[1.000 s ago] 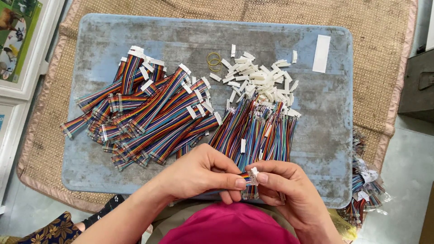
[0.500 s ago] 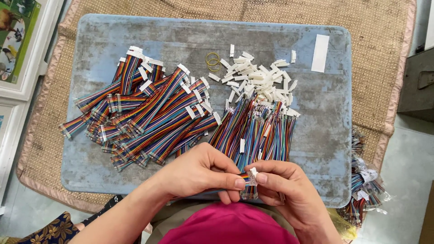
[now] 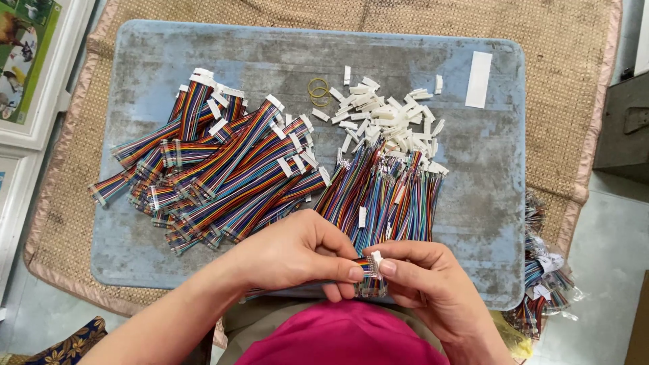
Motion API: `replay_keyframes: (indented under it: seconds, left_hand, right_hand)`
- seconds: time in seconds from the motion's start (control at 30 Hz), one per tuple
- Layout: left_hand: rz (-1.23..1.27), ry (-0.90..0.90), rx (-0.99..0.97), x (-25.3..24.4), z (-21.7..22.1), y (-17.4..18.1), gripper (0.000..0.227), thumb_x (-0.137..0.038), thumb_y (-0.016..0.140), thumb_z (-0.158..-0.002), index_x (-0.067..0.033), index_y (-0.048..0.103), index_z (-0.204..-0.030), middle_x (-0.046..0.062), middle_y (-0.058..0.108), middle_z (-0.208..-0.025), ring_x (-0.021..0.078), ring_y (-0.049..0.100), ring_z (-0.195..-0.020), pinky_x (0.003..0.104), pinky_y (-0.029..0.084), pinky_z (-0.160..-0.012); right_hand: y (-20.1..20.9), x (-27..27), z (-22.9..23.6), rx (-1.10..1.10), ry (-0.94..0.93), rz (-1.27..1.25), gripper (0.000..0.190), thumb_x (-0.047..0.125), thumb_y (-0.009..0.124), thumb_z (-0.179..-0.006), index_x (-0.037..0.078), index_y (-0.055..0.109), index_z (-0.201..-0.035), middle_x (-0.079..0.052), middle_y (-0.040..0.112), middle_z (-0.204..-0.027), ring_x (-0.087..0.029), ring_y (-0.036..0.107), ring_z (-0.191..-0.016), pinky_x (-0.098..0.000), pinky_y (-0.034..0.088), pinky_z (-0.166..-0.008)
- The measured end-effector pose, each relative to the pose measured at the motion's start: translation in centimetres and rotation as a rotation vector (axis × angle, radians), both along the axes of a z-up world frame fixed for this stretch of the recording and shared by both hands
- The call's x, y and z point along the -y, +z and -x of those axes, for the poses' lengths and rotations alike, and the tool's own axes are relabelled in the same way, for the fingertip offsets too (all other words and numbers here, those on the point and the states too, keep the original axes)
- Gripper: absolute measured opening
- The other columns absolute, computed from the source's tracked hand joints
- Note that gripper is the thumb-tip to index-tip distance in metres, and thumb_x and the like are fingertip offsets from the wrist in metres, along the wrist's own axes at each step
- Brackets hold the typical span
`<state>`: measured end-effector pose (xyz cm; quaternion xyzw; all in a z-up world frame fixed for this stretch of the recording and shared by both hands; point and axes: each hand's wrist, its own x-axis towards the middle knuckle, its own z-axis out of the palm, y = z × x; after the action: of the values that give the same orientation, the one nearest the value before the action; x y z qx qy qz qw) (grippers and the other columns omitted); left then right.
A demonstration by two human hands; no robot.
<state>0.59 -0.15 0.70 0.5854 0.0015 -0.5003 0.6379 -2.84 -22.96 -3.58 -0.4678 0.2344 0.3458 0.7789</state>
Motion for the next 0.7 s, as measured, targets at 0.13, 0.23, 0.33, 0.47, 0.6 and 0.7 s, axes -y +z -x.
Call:
replay_keyframes:
  seconds: [0.13, 0.23, 0.33, 0.47, 0.6, 0.7]
  left_hand:
    - [0.011, -0.085, 0.026, -0.3, -0.5, 0.3, 0.019, -0.017, 0.066, -0.088, -0.0002, 0.073, -0.092, 0.012, 0.076, -0.082, 0.0149, 0.072, -0.068, 0.021, 0.057, -0.065]
    - [-0.048, -0.16, 0.038, -0.3, -1.1, 1.1, 0.022, -0.02, 0.065, -0.089, -0.0012, 0.075, -0.084, 0.011, 0.076, -0.076, 0.0118, 0.071, -0.066, 0.019, 0.052, -0.067]
    - [-0.052, -0.175, 0.052, -0.2, -1.2, 0.8, 0.02, -0.018, 0.065, -0.089, -0.0019, 0.074, -0.083, 0.01, 0.077, -0.077, 0.0122, 0.071, -0.066, 0.019, 0.053, -0.067]
    - [0.061, -0.114, -0.069, 0.0, -1.0, -0.3, 0.019, -0.015, 0.067, -0.086, 0.0034, 0.072, -0.085, 0.017, 0.075, -0.08, 0.0195, 0.072, -0.068, 0.023, 0.057, -0.066]
    - [0.09, -0.078, -0.117, -0.1, -1.1, -0.9, 0.018, -0.014, 0.071, -0.082, 0.0034, 0.072, -0.082, 0.019, 0.074, -0.077, 0.0216, 0.072, -0.065, 0.024, 0.058, -0.063]
    - [0.116, -0.027, -0.22, -0.2, -1.1, -1.3, 0.016, -0.012, 0.071, -0.081, 0.0041, 0.07, -0.08, 0.022, 0.074, -0.081, 0.0235, 0.071, -0.065, 0.026, 0.058, -0.061]
  right_hand:
    - [-0.5, 0.1, 0.3, -0.007, 0.013, 0.017, 0.024, -0.006, 0.073, -0.075, -0.013, 0.077, -0.097, -0.012, 0.063, -0.064, -0.009, 0.028, -0.044, -0.0214, 0.014, -0.037]
    - [-0.9, 0.4, 0.3, -0.083, 0.0, -0.092, 0.024, -0.008, 0.07, -0.077, -0.012, 0.074, -0.1, -0.009, 0.054, -0.053, -0.007, 0.025, -0.04, -0.0196, 0.015, -0.035]
    - [-1.1, 0.4, 0.3, -0.088, -0.011, -0.147, 0.023, -0.005, 0.069, -0.078, -0.013, 0.073, -0.099, -0.006, 0.053, -0.053, -0.006, 0.022, -0.04, -0.02, 0.015, -0.036]
    - [-1.9, 0.8, 0.6, -0.077, -0.013, -0.284, 0.023, -0.005, 0.067, -0.079, -0.011, 0.071, -0.101, -0.01, 0.06, -0.059, -0.005, 0.029, -0.04, -0.0196, 0.02, -0.037]
    - [-1.9, 0.7, 0.8, -0.042, -0.03, -0.23, 0.02, -0.006, 0.07, -0.076, -0.01, 0.072, -0.095, -0.015, 0.066, -0.066, -0.007, 0.03, -0.04, -0.0207, 0.022, -0.037]
    - [-0.7, 0.2, 0.4, 0.036, -0.002, 0.085, 0.022, -0.006, 0.076, -0.07, -0.013, 0.077, -0.092, -0.017, 0.07, -0.079, -0.012, 0.039, -0.045, -0.0227, 0.022, -0.038]
